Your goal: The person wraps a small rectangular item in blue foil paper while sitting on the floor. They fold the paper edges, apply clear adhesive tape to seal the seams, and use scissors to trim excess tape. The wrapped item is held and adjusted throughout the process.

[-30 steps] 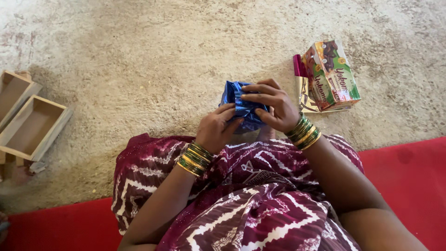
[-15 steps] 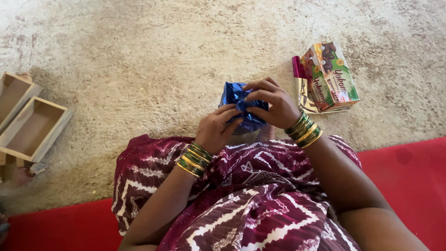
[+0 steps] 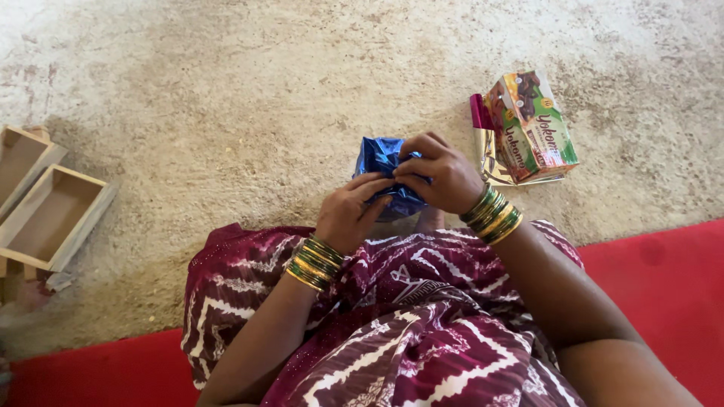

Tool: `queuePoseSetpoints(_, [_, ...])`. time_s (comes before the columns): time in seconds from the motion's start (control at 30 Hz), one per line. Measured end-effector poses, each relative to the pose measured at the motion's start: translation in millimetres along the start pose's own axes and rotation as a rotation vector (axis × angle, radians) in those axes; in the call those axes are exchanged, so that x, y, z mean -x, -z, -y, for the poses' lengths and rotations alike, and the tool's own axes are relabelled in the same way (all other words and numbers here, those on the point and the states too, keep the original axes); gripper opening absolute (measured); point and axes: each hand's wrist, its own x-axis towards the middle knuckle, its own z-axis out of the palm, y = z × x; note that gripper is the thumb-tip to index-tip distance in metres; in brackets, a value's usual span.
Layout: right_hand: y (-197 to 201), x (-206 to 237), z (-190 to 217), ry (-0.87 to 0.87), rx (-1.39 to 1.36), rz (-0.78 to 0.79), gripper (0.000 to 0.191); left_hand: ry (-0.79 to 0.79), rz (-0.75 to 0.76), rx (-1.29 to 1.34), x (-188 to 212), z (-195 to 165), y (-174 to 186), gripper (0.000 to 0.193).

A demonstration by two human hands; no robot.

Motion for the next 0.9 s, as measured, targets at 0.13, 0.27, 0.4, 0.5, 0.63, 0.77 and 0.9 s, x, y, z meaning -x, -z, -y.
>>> queuePoseSetpoints(0.13, [1,-3,2,-0.069,-0.028,-0.008,0.034,-0.004,-0.014,-0.006,-1,1,0,0.029])
queuePoseSetpoints(0.27, [-1,-5,4,-0.055,0.090,-0.053,0.052,-0.020,-0.013,0.001,-1,0,1,0.029])
queuePoseSetpoints(0.4, [-8,-2,0,-0.067,0.124,-0.074,0.033,0.006,0.001,0.011,-3,-1,1,0.030])
queuePoseSetpoints(0.5, [-15,4,-9,-0.091,0.165,-0.092,0.022,0.006,0.016,0.027,-4,-3,2,0.030])
queuePoseSetpoints(0.63, [-23,11,-19,-0.001,0.191,-0.118,0.014,-0.006,0.013,0.048,-3,-5,3,0.029])
queuePoseSetpoints(0.77, [-25,12,-21,0.092,0.141,-0.089,0.015,0.043,0.011,0.039,-2,-7,3,0.029])
queuePoseSetpoints(0.9, [-17,13,-10,0.015,0.108,-0.002,0.016,0.042,-0.031,0.018,-3,-8,2,0.028])
